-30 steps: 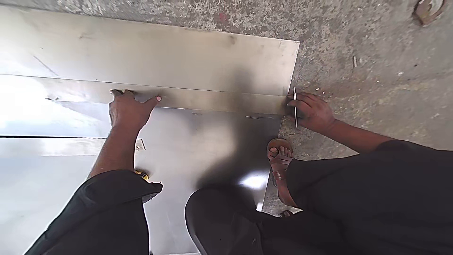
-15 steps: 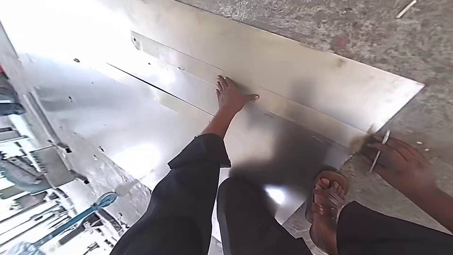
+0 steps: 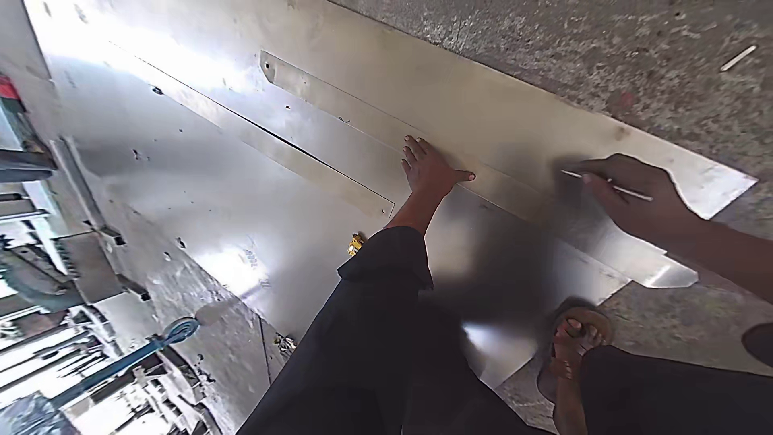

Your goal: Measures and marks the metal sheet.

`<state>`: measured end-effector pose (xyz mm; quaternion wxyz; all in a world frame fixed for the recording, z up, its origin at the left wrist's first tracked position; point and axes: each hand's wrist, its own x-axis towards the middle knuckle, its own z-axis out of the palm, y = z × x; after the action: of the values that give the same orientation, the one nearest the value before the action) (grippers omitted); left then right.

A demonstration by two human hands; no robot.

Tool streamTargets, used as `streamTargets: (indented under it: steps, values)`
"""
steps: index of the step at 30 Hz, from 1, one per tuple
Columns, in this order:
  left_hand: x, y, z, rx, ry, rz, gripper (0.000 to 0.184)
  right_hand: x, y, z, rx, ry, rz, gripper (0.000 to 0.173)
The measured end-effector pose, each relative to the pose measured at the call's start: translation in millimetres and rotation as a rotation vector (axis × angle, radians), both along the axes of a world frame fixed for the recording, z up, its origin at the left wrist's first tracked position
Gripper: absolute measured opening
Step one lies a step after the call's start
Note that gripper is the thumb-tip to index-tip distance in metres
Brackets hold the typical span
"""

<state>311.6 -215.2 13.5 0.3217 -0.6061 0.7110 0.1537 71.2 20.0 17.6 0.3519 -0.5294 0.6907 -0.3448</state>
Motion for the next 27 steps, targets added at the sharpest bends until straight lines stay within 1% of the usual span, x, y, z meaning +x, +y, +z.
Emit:
streamTargets:
  steps: [2, 5, 6, 8, 10, 14, 16, 18, 21, 23, 25, 27]
  values:
    - [-3.1, -1.6, 1.4, 0.016, -0.018, 0.01, 0.162, 23.9, -59.4, -2.6, -0.005, -0.122, 0.062, 0.025]
    - [-4.0, -1.2, 2.6, 0.027, -0.035, 0.013, 0.162, 63.7, -137.0, -9.4, -0.004, -0.31, 0.069, 0.014]
    - [-4.1, -1.4, 2.9, 0.027, -0.032, 0.011, 0.161, 74.9, -159.1, -11.7, 0.011, -0.335, 0.075, 0.013]
    - [-3.4, -2.2, 3.2, 0.021, -0.011, 0.012, 0.16, 92.7, -195.0, -15.8, 0.051, -0.342, 0.105, 0.015]
    - [-1.5, -2.5, 3.3, 0.015, 0.022, 0.027, 0.161, 104.6, -218.8, -19.1, 0.069, -0.288, 0.147, 0.019]
    - [-4.5, -2.9, 4.9, 0.05, 0.003, 0.026, 0.159, 113.0, -240.9, -34.4, 0.097, -0.226, 0.199, 0.022]
    - [-7.8, -5.3, 4.0, 0.048, -0.021, 0.018, 0.16, 116.3, -248.1, -40.1, 0.077, -0.22, 0.222, 0.022]
    - [-8.5, -5.9, 1.2, 0.044, -0.027, 0.023, 0.162, 121.2, -257.6, -41.2, 0.05, -0.165, 0.263, 0.024]
    - [-8.0, -5.0, -1.2, 0.038, -0.033, 0.013, 0.163, 128.0, -279.8, -33.4, 0.04, -0.056, 0.33, 0.024]
    - [-8.7, -6.6, 0.3, 0.047, -0.031, 0.029, 0.163, 127.6, -293.3, -18.4, 0.11, -0.008, 0.38, 0.023]
    - [-9.9, -5.5, 1.9, 0.051, -0.031, 0.034, 0.163, 119.2, -286.7, -7.7, 0.174, 0.018, 0.434, 0.022]
    - [-8.4, -5.2, 3.5, 0.058, -0.008, 0.047, 0.161, 100.6, -254.2, -1.6, 0.211, 0.014, 0.456, 0.02]
